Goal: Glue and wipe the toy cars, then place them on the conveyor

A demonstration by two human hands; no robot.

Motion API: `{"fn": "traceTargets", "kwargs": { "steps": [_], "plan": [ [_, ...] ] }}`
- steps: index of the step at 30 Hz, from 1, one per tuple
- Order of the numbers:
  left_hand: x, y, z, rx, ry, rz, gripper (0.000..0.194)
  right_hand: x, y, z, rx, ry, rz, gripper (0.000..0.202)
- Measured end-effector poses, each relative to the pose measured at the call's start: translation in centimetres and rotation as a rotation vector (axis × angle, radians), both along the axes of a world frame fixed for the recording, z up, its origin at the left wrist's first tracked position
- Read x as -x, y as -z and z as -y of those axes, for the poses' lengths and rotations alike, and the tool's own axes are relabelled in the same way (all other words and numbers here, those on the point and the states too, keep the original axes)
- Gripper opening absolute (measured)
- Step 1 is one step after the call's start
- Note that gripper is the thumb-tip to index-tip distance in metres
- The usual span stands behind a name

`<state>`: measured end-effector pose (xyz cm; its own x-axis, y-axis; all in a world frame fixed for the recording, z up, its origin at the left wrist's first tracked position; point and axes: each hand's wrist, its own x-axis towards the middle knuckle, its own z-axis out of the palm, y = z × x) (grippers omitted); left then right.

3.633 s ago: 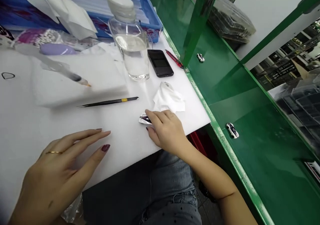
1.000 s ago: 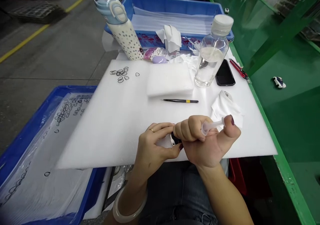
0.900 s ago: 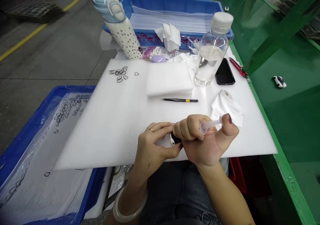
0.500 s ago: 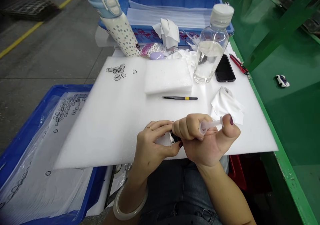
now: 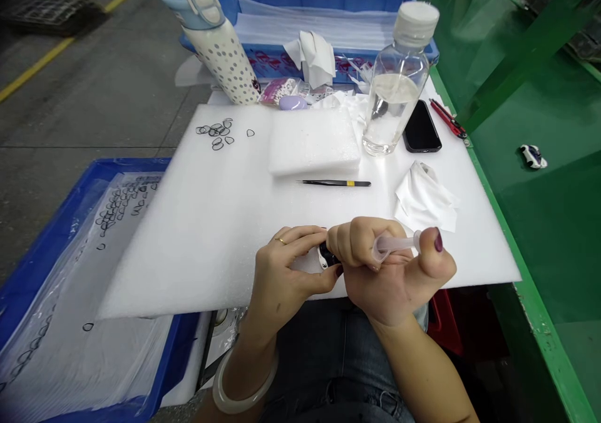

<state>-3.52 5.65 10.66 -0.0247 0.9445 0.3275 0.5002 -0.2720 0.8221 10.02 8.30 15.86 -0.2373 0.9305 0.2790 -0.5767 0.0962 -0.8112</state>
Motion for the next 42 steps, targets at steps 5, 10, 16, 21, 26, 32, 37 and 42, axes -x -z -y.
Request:
{"fn": "traceTargets", "kwargs": {
  "steps": [5,10,16,21,26,32,37,42],
  "plan": [
    [-0.1,0.1,0.0,-0.008,-0.012,-0.001,0.043,0.0,0.3,0.1,0.003,0.016,0.024,0.061],
    [0.0,0.1,0.0,0.005,-0.005,-0.02,0.041,0.3,-0.7,1.3,0.033,0.075,0.128,0.065],
    [0.7,0.4,0.2,-0.042,0.065,-0.11,0.041,2.3,-4.4,-3.9,-0.111,0.175,0.248,0.055],
    [1.0,0.5,0.6,-0.066,0.101,-0.196,0.047,4.8,-1.7,-12.7,-0.201,0.242,0.522,0.056],
    [1.2,0.6,0.9,-0.105,0.13,-0.274,0.051,-2.0,-0.1,-9.1,-0.38,0.589,0.72,0.034],
    [1.1,0.9,0.8,-0.173,0.137,-0.329,0.054,-17.5,1.1,-11.3,-0.201,0.826,1.527,0.03],
    [0.9,0.6,0.8,-0.156,0.133,-0.349,0.054,-18.5,3.1,-19.7,-0.207,0.654,1.696,0.043],
    [0.7,0.6,0.9,-0.146,0.106,-0.36,0.055,-19.6,2.4,-20.8,-0.234,0.77,1.667,0.042]
  ]
}}
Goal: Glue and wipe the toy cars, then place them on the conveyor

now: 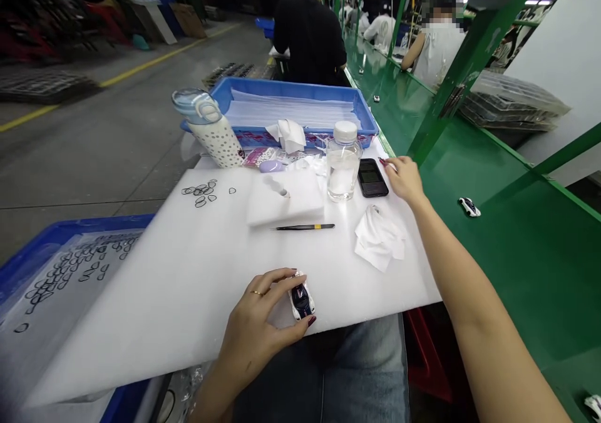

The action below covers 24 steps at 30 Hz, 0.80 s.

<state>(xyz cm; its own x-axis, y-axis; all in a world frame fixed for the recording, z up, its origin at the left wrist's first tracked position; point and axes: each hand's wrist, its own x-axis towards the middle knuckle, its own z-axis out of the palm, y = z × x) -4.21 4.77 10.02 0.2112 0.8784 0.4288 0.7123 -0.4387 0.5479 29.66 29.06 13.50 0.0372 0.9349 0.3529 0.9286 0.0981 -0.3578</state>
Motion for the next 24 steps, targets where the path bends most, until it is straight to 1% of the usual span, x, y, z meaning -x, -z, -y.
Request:
{"fn": "traceTargets", "kwargs": {
  "steps": [1,3,5,7,8,10,12,14,18,20,22,23,24],
  "plan": [
    [0.0,0.1,0.0,-0.007,0.003,-0.002,0.055,-1.6,-0.2,0.6,-0.046,0.054,-0.009,0.042],
    [0.1,0.2,0.0,-0.018,0.018,-0.005,0.055,-5.7,-0.4,2.3,-0.098,0.243,-0.042,0.036],
    [0.2,0.3,-0.1,-0.027,0.029,-0.007,0.054,-10.1,-0.3,4.4,-0.054,0.487,-0.084,0.024],
    [0.3,0.3,-0.1,-0.027,0.037,-0.006,0.053,-13.6,0.2,6.6,0.005,0.624,-0.097,0.015],
    [0.3,0.3,-0.1,-0.025,0.039,-0.003,0.054,-14.9,0.4,7.6,0.028,0.664,-0.1,0.019],
    [0.3,0.3,0.0,-0.012,0.037,0.005,0.054,-16.7,1.1,9.0,0.055,0.71,-0.105,0.034],
    [0.2,0.2,0.0,0.005,0.024,0.011,0.054,-17.6,1.7,9.7,0.063,0.721,-0.111,0.04],
    [0.0,0.2,0.1,0.018,0.012,0.015,0.053,-18.3,2.0,9.9,0.052,0.706,-0.119,0.04],
    [-0.1,0.1,0.1,0.009,0.004,0.018,0.054,-18.7,1.6,9.7,0.019,0.71,-0.14,0.045],
    [-0.1,0.1,0.1,0.0,0.0,0.013,0.055,-17.9,1.1,10.0,0.013,0.699,-0.144,0.04],
    [-0.1,0.2,0.0,-0.004,0.003,0.007,0.055,-16.1,0.6,11.0,0.005,0.648,-0.146,0.028],
    [0.0,0.2,0.0,-0.005,0.01,0.004,0.056,-14.7,0.4,11.7,0.005,0.571,-0.152,0.03],
    [0.0,0.3,0.0,-0.005,0.018,0.002,0.056,-13.2,0.2,12.5,0.012,0.462,-0.155,0.039]
  ]
}}
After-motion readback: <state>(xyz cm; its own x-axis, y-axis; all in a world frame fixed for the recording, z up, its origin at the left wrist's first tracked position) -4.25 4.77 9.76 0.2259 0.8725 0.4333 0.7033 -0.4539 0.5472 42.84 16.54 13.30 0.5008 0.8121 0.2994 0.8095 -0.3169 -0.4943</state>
